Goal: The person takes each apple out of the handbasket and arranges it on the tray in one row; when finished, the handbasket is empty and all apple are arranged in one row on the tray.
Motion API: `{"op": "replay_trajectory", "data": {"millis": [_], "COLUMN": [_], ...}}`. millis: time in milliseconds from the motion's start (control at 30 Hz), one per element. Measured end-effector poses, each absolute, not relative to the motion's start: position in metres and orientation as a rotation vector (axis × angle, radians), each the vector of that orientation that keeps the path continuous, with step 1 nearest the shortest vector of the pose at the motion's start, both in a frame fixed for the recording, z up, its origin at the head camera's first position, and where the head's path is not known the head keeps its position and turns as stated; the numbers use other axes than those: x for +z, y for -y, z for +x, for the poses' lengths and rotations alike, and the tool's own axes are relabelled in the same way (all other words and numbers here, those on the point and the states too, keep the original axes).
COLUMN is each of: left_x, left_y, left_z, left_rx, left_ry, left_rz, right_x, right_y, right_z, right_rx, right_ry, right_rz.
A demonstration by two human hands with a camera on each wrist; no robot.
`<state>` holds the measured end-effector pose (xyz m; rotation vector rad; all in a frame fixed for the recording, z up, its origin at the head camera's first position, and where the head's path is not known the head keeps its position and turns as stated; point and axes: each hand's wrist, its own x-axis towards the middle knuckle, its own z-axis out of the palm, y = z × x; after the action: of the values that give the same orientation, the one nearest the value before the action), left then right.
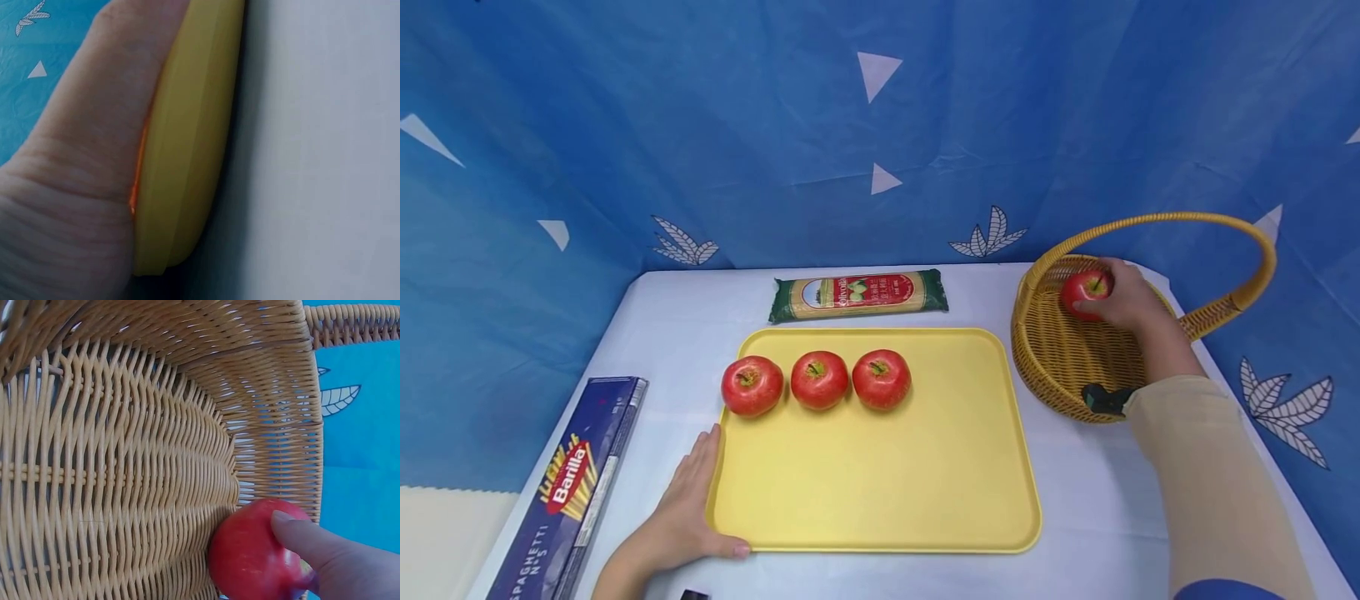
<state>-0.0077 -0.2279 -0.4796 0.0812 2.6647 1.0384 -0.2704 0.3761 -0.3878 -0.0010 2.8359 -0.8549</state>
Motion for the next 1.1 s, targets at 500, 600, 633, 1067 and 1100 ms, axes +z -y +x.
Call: {"op": "replay_trajectory", "data": {"millis": [500,600,633,1067,1100], "left_x": [-0.479,-0.477,-0.477,-0.476,-0.476], "left_y": [0.227,0.226,0.226,0.227,0.227], "left_z": [-0.007,-0.007,-0.007,-0.008,-0.008], "left_rx": [1.035,1.035,1.035,1.022,1.019], "left_ry": [-2.678,-2.673,-2.670,-2.657,-2.657], "left_rz": [0.086,0.079,0.077,0.070,0.069], "right_x": [-0.383,-0.381,-0.379,-0.344,-0.341], "right_y": [-0.376,-0.379,-0.380,-0.378,-0.376], "right_z": [-0.267,-0.267,-0.266,-0.240,-0.236], "right_rx": [-0.708,-0.653,-0.638,-0.579,-0.568], "right_ry": [-2.735,-2.703,-2.689,-2.643,-2.664], "right_rz": [-0.097,-0.102,-0.111,-0.149,-0.156]}}
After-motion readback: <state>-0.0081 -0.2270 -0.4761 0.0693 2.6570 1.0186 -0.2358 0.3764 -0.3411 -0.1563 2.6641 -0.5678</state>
